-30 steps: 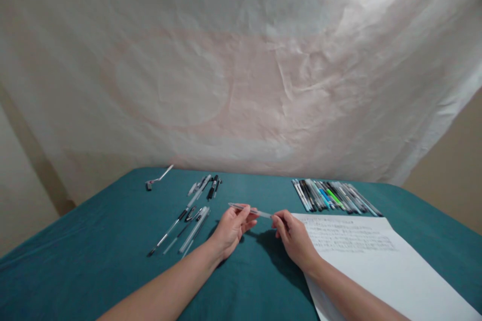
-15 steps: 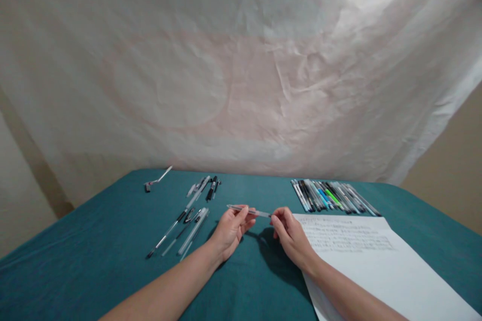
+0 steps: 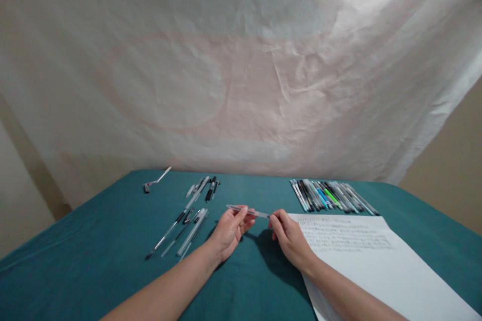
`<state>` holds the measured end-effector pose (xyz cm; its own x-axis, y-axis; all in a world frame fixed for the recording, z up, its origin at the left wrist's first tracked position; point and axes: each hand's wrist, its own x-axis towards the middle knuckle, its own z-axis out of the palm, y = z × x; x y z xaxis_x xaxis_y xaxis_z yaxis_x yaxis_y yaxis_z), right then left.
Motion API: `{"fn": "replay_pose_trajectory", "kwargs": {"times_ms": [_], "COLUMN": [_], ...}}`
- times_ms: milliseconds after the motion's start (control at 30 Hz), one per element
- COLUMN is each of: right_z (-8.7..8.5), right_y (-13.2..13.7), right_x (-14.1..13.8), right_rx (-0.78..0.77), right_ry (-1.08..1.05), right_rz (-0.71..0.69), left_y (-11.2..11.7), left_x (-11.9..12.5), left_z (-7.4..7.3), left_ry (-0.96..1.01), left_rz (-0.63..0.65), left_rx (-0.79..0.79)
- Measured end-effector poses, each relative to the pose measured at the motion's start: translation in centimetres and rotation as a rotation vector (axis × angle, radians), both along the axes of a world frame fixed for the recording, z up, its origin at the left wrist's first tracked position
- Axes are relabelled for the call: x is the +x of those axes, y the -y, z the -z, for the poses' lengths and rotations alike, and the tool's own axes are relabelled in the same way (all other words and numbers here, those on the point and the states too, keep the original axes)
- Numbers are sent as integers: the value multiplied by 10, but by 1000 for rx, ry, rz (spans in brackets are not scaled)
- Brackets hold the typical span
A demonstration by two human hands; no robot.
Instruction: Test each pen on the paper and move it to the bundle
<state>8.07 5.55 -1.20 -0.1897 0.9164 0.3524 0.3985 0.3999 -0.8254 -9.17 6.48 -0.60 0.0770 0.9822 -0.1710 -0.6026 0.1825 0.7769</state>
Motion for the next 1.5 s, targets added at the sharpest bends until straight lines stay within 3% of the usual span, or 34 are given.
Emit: {"fn": "replay_pose_trajectory", "kwargs": {"times_ms": [200,367,600,800,1500], "right_z": [3,-1,0,-1,1], "right_y": [-1,3,2,2,-1], "right_x": [-1,-1,0,-1,0], "right_rx": [-39,48,16,98,73], "right_ry": [-7,38,64,89,105], "right_rz": [-15,19,15,47,15], "left_y": [-1,0,2,1,-2], "left_x": [0,0,2,1,0], "left_z": [4,3,-1,0,2], "left_ry": [12,-5,-50,-56,-58], "left_rz": [13,34,30,45,22], "left_rx": [10,29,34,26,27]}}
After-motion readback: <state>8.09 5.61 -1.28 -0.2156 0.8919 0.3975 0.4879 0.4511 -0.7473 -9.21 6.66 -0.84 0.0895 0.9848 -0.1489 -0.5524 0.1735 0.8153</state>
